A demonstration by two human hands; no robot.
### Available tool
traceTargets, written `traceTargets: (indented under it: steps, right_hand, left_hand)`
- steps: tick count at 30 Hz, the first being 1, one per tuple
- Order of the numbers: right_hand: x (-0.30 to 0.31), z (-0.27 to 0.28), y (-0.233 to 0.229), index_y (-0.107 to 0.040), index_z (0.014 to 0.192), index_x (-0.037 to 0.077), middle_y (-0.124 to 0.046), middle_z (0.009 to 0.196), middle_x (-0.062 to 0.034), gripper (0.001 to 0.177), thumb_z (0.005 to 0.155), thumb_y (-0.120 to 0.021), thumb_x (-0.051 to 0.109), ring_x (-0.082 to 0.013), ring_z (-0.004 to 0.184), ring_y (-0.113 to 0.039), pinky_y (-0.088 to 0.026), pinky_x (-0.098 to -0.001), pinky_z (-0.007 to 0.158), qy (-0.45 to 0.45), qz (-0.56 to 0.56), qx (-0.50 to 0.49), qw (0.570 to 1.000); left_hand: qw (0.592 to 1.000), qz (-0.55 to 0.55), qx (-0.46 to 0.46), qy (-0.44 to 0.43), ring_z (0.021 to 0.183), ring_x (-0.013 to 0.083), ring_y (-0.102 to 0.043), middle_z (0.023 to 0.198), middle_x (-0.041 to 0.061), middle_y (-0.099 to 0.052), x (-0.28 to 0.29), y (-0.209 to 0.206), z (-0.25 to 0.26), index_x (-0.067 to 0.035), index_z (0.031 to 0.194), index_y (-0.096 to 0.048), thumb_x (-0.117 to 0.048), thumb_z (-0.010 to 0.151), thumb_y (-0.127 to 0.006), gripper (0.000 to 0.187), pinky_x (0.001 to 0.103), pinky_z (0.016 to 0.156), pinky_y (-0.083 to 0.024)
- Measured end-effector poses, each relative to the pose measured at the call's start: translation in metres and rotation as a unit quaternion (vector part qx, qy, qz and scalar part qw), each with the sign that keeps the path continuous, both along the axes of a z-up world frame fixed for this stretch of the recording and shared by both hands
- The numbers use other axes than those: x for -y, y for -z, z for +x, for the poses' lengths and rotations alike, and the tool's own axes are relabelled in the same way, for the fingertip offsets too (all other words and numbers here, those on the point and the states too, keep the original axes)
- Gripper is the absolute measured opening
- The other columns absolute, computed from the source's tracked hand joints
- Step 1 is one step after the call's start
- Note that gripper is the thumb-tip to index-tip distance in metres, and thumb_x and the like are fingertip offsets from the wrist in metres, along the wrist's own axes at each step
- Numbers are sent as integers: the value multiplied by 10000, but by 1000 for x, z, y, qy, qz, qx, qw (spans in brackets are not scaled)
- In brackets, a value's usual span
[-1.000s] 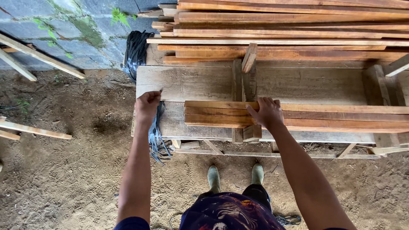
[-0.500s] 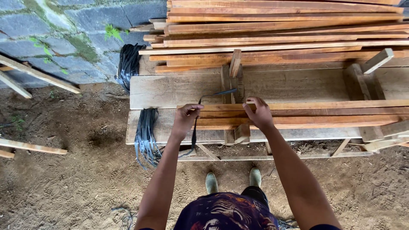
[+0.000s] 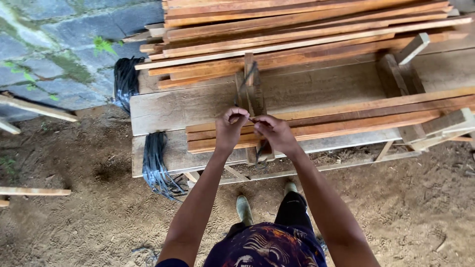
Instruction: Bundling thin wooden strips together using hand-tied rubber or plastic ties.
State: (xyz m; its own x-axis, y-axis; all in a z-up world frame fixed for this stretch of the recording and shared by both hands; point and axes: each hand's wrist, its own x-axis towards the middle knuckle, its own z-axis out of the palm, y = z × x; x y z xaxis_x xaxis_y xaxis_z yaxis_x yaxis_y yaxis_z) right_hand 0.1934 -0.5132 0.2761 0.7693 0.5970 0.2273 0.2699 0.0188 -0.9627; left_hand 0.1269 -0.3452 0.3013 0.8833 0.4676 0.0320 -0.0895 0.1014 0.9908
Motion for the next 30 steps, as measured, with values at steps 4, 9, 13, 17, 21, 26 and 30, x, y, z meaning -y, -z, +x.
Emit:
traceTargets:
  steps: [4,9,13,17,21,26,30]
  right_hand:
    - [48,29,-11,-768,1123,11,-732,760,-144,175,965,-745,84,-160,604,-662,-554,-316,584,37,-82,-7,996]
    - [119,73,-16,-807,1017,11,-780,845,-185,127,900,-793,58,-223,722,-644,-493,-378,668,-4,-164,31,986]
    - [184,122,-11,-811,1035,39,-781,909,-217,131,926,-786,107,-209,844,-647,-516,-428,749,50,-179,26,982]
    - [229,172,7,-793,1066,254,-768,948,-59,174,981,-720,387,-326,915,-739,-565,-479,842,121,-429,103,889]
    - [210,177,-18,-721,1246,83,-731,1117,-190,398,865,-788,173,-386,1145,-678,-512,-494,1051,128,-411,340,836]
    - [168,161,-4,-574,1436,110,-697,1259,-196,540,921,-731,151,-415,1205,-637,-480,-541,1058,-10,-224,192,956]
    - [155,174,54,-701,1206,160,-760,1002,-71,188,1020,-675,169,-295,943,-753,-601,-392,817,49,-148,227,961]
  left_hand:
    - [1000,5,23,5,1011,288,-733,1012,197,-705,9,11,14,7,1044,-721,-5,1002,-679,61,464,887,-667]
    - [999,25,8,-31,1033,237,-697,1059,193,-706,23,4,30,3,1119,-742,19,1031,-633,141,426,931,-666]
    - [998,30,8,-50,1071,331,-704,1103,270,-691,23,23,59,42,1164,-721,46,1043,-593,176,493,932,-667]
    - [996,81,-3,-30,1016,300,-726,1039,199,-703,54,17,79,-22,1113,-745,48,1009,-644,161,470,857,-671]
    - [993,122,3,5,1032,318,-739,1008,143,-727,106,15,112,-66,1072,-775,70,977,-680,191,469,846,-678]
    - [992,127,9,15,1083,369,-711,1044,161,-706,146,22,139,-67,1094,-746,65,999,-647,190,534,842,-680]
    - [989,146,-6,-9,1152,413,-671,1114,167,-674,163,19,147,-64,1114,-707,14,1037,-615,144,597,888,-656]
